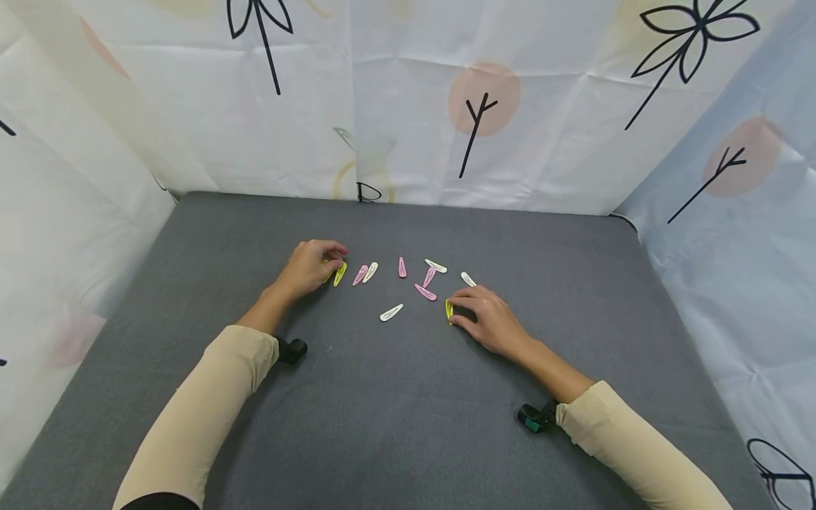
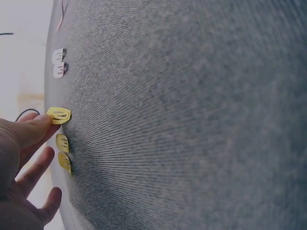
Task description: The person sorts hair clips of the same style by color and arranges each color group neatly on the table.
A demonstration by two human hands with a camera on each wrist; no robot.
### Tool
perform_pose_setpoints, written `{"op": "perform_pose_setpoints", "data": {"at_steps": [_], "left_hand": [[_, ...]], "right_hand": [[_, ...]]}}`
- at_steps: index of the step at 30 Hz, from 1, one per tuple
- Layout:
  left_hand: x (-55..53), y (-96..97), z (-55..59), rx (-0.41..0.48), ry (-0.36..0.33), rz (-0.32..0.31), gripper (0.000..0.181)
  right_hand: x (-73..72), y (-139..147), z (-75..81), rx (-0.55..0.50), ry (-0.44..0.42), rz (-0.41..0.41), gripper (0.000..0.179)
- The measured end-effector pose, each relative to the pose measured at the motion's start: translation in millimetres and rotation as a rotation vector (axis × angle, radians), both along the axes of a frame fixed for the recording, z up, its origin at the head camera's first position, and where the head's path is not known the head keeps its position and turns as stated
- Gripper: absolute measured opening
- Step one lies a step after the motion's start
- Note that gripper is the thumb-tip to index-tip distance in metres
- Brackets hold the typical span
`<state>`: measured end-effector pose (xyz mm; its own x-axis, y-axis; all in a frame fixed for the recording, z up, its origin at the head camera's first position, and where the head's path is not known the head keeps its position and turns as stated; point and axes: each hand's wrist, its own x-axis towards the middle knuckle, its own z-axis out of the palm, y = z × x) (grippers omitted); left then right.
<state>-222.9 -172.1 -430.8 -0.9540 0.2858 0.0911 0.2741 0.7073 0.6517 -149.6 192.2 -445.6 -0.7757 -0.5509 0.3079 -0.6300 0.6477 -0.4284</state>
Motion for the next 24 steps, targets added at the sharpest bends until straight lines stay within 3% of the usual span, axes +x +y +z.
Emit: {"op": "perform_pose_setpoints", "data": {"at_steps": [12, 24], "left_hand": [[-2.5, 1.2, -4.1, -0.015, 0.045, 0.027, 0.020], [1.0, -1.1, -1.9, -0.012, 0.033, 0.036, 0.020]], "right_hand": [[0.7, 0.5, -0.1, 0.005, -0.001, -0.003, 0.029], [1.1, -0.3, 2.1, 0.004, -0.007, 0.002, 0.029]]}}
